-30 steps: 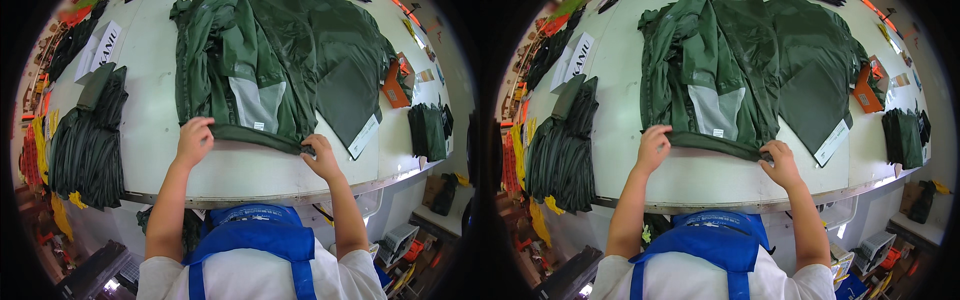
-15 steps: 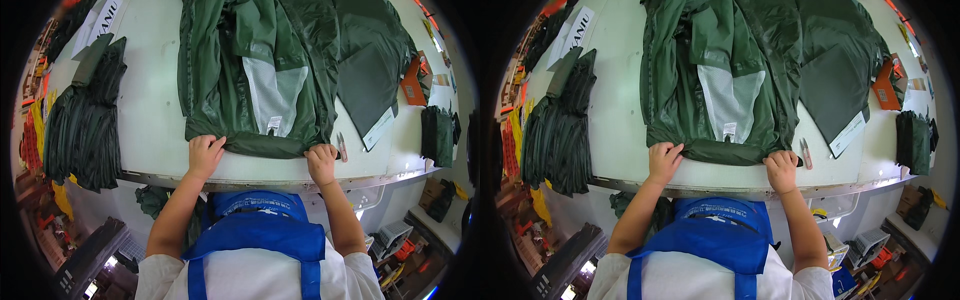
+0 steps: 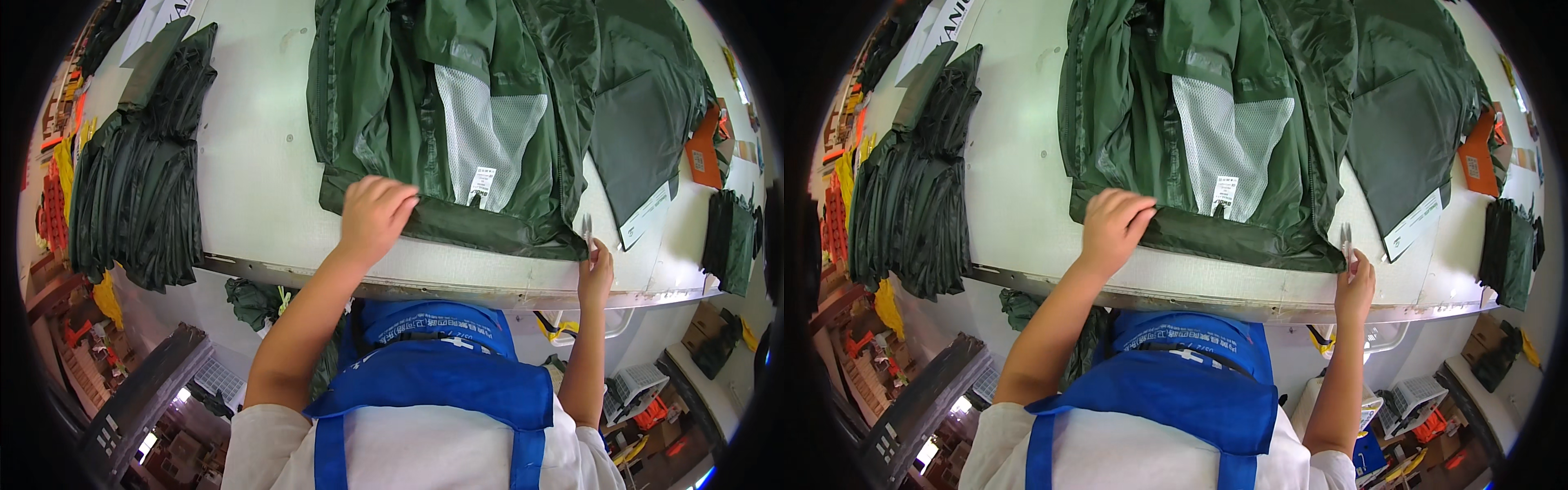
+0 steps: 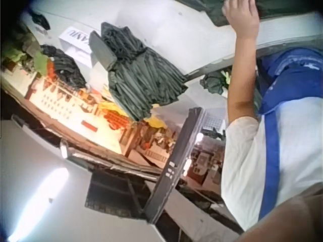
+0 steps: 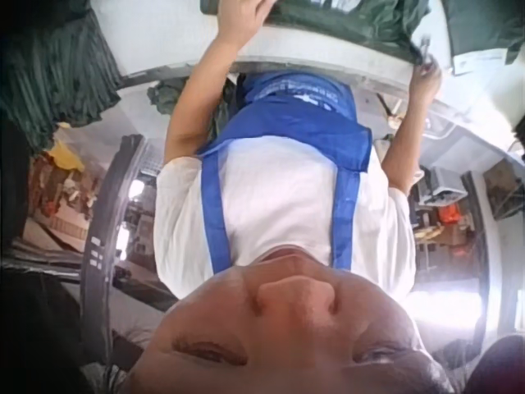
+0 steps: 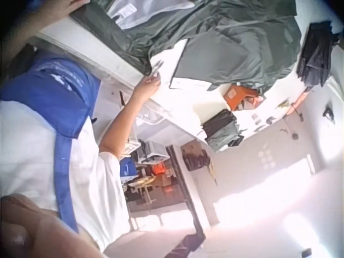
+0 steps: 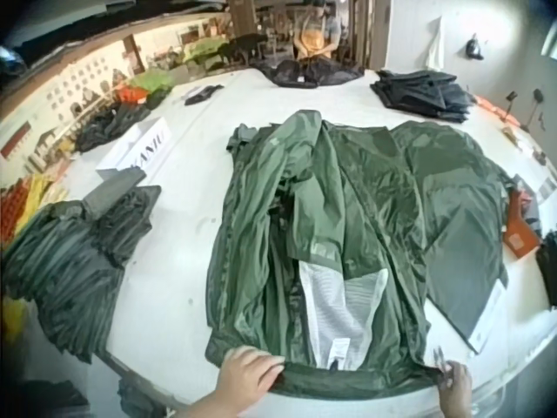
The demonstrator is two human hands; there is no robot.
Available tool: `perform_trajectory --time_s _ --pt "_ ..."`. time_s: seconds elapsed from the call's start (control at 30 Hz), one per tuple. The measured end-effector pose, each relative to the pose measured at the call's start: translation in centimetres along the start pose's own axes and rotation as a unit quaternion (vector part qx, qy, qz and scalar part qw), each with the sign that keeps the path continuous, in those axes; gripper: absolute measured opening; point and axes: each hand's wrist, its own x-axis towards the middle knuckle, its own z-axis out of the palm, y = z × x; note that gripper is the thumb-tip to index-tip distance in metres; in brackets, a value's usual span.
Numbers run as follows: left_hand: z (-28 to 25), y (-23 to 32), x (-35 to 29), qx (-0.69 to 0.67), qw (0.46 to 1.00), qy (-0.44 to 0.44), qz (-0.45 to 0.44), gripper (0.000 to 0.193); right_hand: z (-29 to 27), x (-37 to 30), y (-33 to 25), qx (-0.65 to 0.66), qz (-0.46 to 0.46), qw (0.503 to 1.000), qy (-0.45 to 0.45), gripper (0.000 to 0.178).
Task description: The person folds a green jacket on a white table, using scissors to cut threads and a plastic bag to package the folded jacket. The person repeats the process with another jacket.
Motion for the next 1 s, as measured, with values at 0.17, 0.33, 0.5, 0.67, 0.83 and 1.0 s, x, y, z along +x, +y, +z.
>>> perform_trajectory --time_s 0.17,0.33,0.5,0.67,0.83,1.0 --pt "2.5 -0.4 1.7 -0.005 0.983 -0.169 -0.07 0.012 -0.3 -0.1 2.6 0.117 0.055 0.989 0.07 0.014" --pt "3.0 -0.5 1.8 0.009 0.976 -0.212 -0.039 0.009 -1.6 -0.1 -7.4 0.466 0.031 0.884 0.018 0.025" --pt "3.0 -0.8 1.1 -0.028 0.983 -0.17 -0.062 0.007 2.8 0.9 -19.1 0.476 -0.131 0.852 -0.172 0.027" --pt "1.8 -1.0 1.3 -0.207 0.938 -0.15 -0.234 0.007 4.8 1.0 -20.5 0.367 -0.2 0.896 -0.149 0.024" --pt "0.9 -1.4 1.5 -0.252 0.916 -0.15 -0.273 0.008 4.4 0.3 -19.3 0.277 -0.192 0.925 -0.177 0.026" --pt "0.8 0.0 2.2 -0.254 0.932 -0.143 -0.216 0.008 4.2 0.3 -19.2 0.244 -0.233 0.921 -0.193 0.029"
